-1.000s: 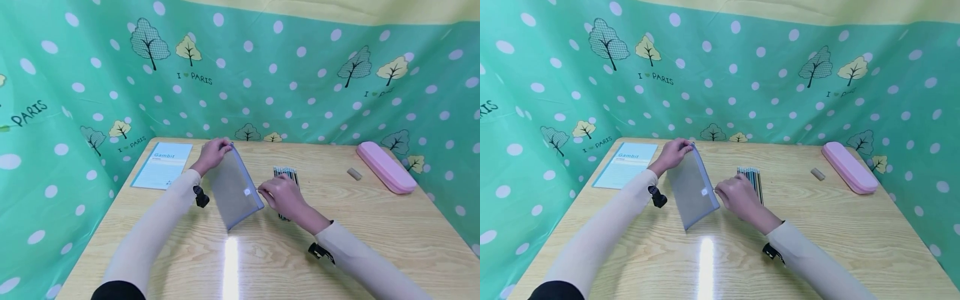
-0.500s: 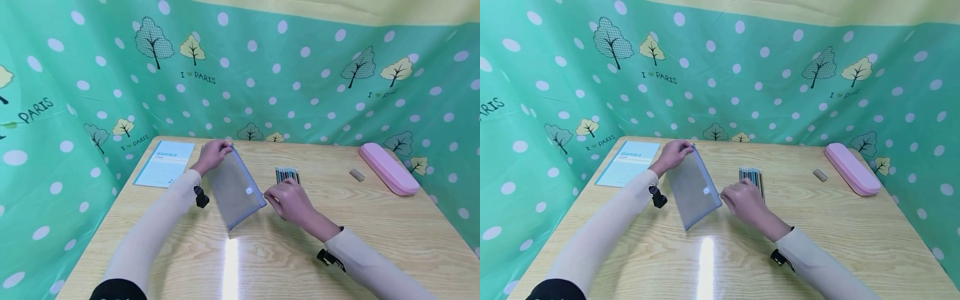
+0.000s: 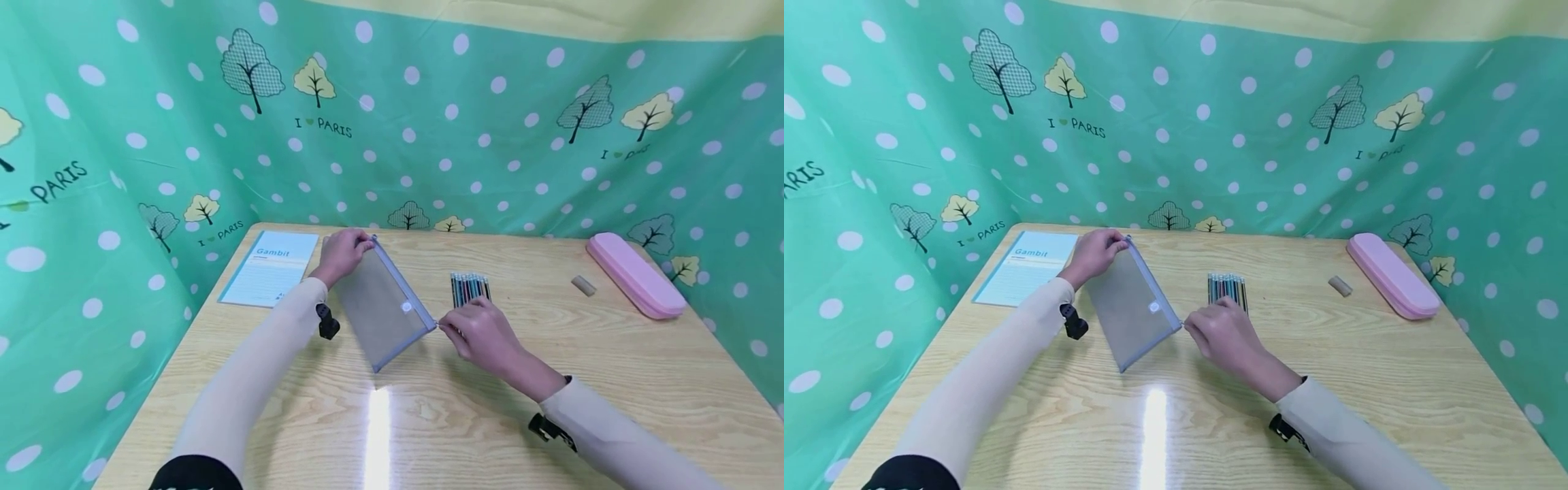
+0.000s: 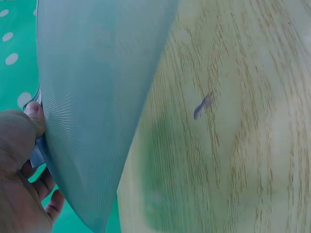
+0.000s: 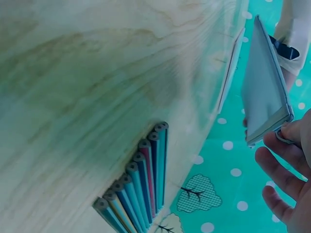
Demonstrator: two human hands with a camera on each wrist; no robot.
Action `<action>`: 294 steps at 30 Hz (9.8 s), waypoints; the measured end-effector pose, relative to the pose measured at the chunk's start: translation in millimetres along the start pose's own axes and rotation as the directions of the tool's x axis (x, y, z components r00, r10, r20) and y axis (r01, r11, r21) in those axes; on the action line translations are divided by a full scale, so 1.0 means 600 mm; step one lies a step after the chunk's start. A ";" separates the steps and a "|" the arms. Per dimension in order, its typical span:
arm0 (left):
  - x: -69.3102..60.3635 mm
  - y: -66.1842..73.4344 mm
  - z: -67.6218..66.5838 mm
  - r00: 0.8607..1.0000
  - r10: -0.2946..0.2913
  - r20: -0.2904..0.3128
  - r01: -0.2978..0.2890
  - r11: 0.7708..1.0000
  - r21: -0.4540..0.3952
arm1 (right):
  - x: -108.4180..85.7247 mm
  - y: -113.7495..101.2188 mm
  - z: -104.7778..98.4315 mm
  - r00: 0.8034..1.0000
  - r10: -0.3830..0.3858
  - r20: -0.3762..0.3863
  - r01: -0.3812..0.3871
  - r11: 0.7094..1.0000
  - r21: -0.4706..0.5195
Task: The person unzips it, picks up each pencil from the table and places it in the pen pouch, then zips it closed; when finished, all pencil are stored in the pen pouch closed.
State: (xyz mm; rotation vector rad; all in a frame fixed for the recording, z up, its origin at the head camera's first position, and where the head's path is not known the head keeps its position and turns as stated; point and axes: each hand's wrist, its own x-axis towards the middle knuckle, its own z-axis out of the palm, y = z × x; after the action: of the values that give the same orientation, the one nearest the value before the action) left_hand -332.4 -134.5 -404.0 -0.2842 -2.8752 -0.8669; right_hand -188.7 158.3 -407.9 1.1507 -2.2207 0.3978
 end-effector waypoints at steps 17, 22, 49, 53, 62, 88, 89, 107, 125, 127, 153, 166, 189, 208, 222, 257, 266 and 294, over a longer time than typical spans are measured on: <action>-0.013 -0.012 -0.007 0.998 0.048 0.031 -0.049 0.998 0.031 | 0.002 0.000 0.000 0.998 0.060 -0.005 -0.060 0.998 -0.020; -0.021 0.017 -0.016 0.992 0.033 0.119 -0.034 0.999 0.010 | 0.004 0.000 -0.001 0.997 0.083 -0.009 -0.083 0.996 -0.045; -0.090 0.082 -0.085 0.871 -0.328 0.366 0.234 0.931 0.279 | -0.001 -0.015 0.024 0.983 0.097 -0.156 -0.118 0.985 -0.129; -0.090 0.084 -0.087 0.896 -0.296 0.330 0.228 0.946 0.230 | 0.001 -0.013 0.014 0.971 0.233 -0.052 -0.234 0.972 -0.007; -0.092 0.086 -0.085 0.936 -0.198 0.291 0.193 0.980 0.048 | -0.018 0.082 -0.028 0.672 0.677 0.301 -0.734 0.664 0.144; -0.093 0.091 -0.066 0.902 -0.155 0.403 0.206 0.975 -0.085 | -0.053 0.160 0.007 0.434 0.712 0.552 -0.866 0.499 0.036; -0.094 0.090 -0.063 0.901 -0.153 0.406 0.199 0.977 -0.074 | -0.052 0.161 0.008 0.434 0.715 0.547 -0.863 0.505 0.024; -0.101 0.073 -0.087 0.923 -0.163 0.350 0.134 0.985 0.106 | -0.055 0.164 0.020 0.467 0.733 0.495 -0.803 0.586 -0.110; -0.096 0.118 -0.098 0.924 -0.177 0.340 0.113 0.974 0.198 | -0.034 0.142 -0.001 0.341 0.734 0.587 -0.899 0.072 0.432; -0.094 0.123 -0.094 0.919 -0.185 0.348 0.124 0.974 0.190 | -0.025 0.135 -0.003 0.342 0.728 0.595 -0.874 0.014 0.485; -0.131 0.136 -0.056 0.937 -0.170 0.305 0.215 0.969 -0.122 | 0.045 0.052 -0.029 0.403 0.718 0.567 -0.623 -0.238 0.745; -0.143 0.123 -0.043 0.943 -0.162 0.291 0.243 0.933 -0.267 | 0.053 0.050 -0.020 0.374 0.715 0.591 -0.652 -0.251 0.715; -0.146 0.131 -0.043 0.932 -0.179 0.314 0.283 0.903 -0.324 | 0.153 0.006 -0.005 0.381 0.666 0.641 -0.784 -0.134 0.606; -0.143 0.129 -0.041 0.932 -0.187 0.309 0.287 0.903 -0.319 | 0.175 -0.013 -0.007 0.375 0.577 0.726 -0.876 -0.037 0.482; -0.144 0.136 -0.029 0.936 -0.171 0.308 0.272 0.906 -0.324 | 0.183 -0.002 -0.006 0.302 0.523 0.797 -0.925 -0.043 0.378; -0.148 0.127 -0.045 0.927 -0.210 0.311 0.308 0.900 -0.310 | 0.004 0.163 -0.015 0.248 0.638 0.729 -0.963 0.081 0.256; -0.147 0.124 -0.046 0.928 -0.184 0.323 0.294 0.895 -0.336 | -0.015 0.166 0.008 0.197 0.702 0.685 -0.980 0.119 0.160; -0.143 0.122 -0.046 0.911 -0.140 0.388 0.291 0.885 -0.364 | -0.018 0.167 -0.001 0.228 0.701 0.675 -0.971 0.109 0.215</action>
State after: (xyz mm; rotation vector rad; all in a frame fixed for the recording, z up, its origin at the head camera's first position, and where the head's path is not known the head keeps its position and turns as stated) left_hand -231.1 -102.4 -357.0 -0.1632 -3.0526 -1.6364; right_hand -265.5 223.6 -413.6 -0.1848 -3.1029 1.6508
